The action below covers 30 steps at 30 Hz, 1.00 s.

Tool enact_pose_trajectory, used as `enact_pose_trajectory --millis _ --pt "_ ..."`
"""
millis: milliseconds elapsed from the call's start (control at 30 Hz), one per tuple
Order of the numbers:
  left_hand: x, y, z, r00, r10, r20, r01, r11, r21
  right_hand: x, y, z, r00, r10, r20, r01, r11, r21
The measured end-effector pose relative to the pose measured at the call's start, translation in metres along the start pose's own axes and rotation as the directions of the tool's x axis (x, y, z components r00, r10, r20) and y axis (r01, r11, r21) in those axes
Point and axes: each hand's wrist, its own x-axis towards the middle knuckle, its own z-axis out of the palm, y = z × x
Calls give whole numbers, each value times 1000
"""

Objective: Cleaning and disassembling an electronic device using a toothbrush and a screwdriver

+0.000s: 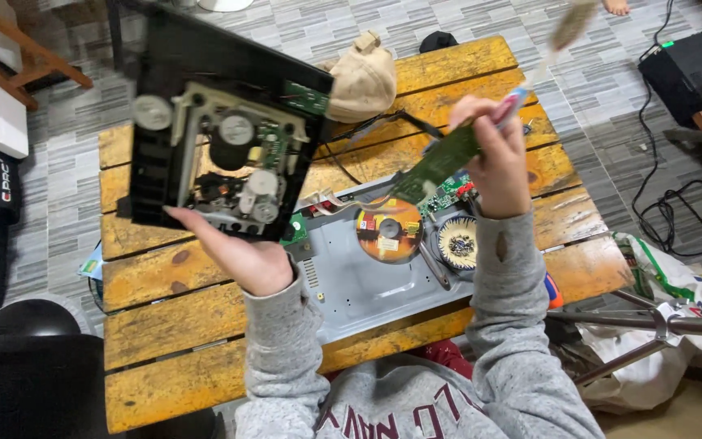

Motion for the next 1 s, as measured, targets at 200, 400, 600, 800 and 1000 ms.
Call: enact_pose_trajectory --millis 200,400,600,800,1000 --pt "12 -45 -24 998 -1 62 -2 998 62 4 -63 49 999 -15 -39 25 962 273" --pt "13 -72 -46 973 -157 166 149 987 61 -4 -48 21 900 -76 -428 86 996 4" --pt "5 -60 -43 921 -314 -231 370 890 267 -2 -45 38 804 41 -593 25 994 104" --pt "3 -47 -28 956 -244 -162 279 928 245 4 -40 41 905 -7 -425 32 998 52" --pt "29 -44 -34 989 -150 -4 149 986 -68 0 -55 30 938 87 -335 -192 936 -296"
